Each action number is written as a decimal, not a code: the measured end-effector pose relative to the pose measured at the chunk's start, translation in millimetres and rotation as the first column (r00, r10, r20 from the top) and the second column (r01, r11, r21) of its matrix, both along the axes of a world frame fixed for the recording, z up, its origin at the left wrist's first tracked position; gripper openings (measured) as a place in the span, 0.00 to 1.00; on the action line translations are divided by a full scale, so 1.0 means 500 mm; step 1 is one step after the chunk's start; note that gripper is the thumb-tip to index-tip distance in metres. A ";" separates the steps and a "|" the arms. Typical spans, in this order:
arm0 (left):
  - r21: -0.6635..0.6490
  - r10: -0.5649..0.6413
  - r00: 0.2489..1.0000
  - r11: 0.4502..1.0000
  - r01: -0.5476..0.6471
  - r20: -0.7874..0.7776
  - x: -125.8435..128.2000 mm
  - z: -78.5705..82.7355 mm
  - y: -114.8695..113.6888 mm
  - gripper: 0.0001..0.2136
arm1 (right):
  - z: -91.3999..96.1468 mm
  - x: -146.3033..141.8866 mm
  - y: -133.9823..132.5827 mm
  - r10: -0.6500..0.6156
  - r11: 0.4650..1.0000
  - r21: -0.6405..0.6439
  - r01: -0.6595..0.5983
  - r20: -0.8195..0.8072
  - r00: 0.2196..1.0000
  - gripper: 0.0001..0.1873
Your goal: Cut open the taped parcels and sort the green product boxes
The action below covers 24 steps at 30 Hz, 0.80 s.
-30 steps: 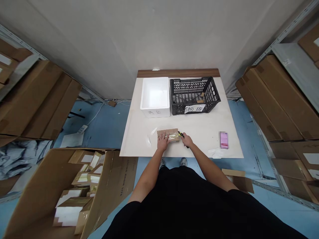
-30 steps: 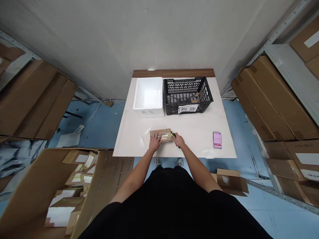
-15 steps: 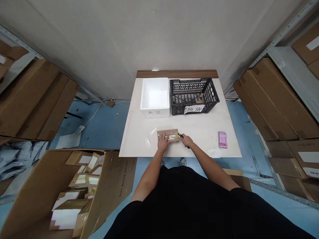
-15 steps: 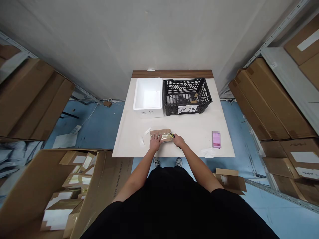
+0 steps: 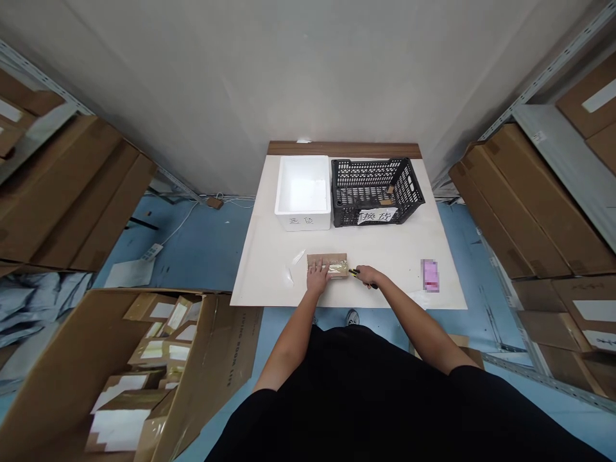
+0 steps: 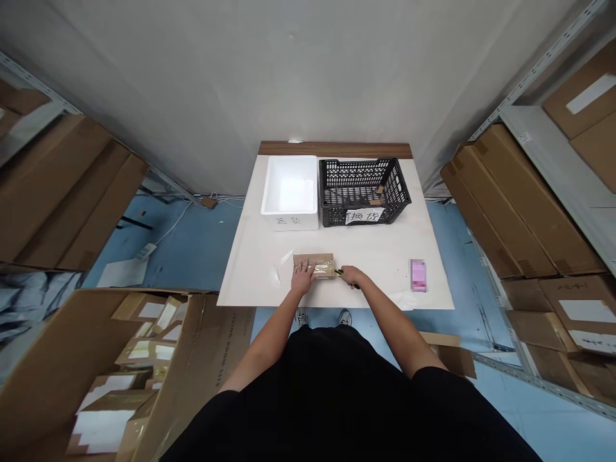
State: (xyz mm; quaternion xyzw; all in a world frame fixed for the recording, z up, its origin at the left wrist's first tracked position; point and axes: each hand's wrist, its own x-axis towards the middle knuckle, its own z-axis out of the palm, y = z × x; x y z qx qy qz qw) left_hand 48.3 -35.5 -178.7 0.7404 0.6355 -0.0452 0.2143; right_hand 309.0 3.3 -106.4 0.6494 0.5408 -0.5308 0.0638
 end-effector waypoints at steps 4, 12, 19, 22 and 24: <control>-0.002 -0.001 1.000 1.000 0.001 0.014 0.000 0.000 0.000 0.31 | -0.005 0.014 -0.010 -0.109 0.991 0.069 0.113 -0.058 0.992 0.10; -0.023 0.001 1.000 1.000 0.000 0.022 -0.001 0.000 0.002 0.30 | -0.026 -0.050 -0.025 -0.254 0.962 0.076 0.263 -0.112 0.961 0.04; -0.005 0.004 1.000 1.000 -0.004 0.018 0.000 -0.001 -0.001 0.30 | -0.015 -0.031 -0.048 -0.249 0.966 0.019 0.260 -0.228 0.941 0.07; 0.004 0.001 1.000 1.000 -0.001 0.013 -0.002 -0.003 -0.001 0.30 | -0.011 -0.019 -0.052 -0.221 0.974 -0.001 0.227 -0.224 0.949 0.07; -0.007 -0.013 1.000 1.000 0.013 0.010 -0.004 -0.003 0.001 0.30 | -0.008 -0.008 -0.052 -0.201 0.979 -0.009 0.204 -0.218 0.955 0.07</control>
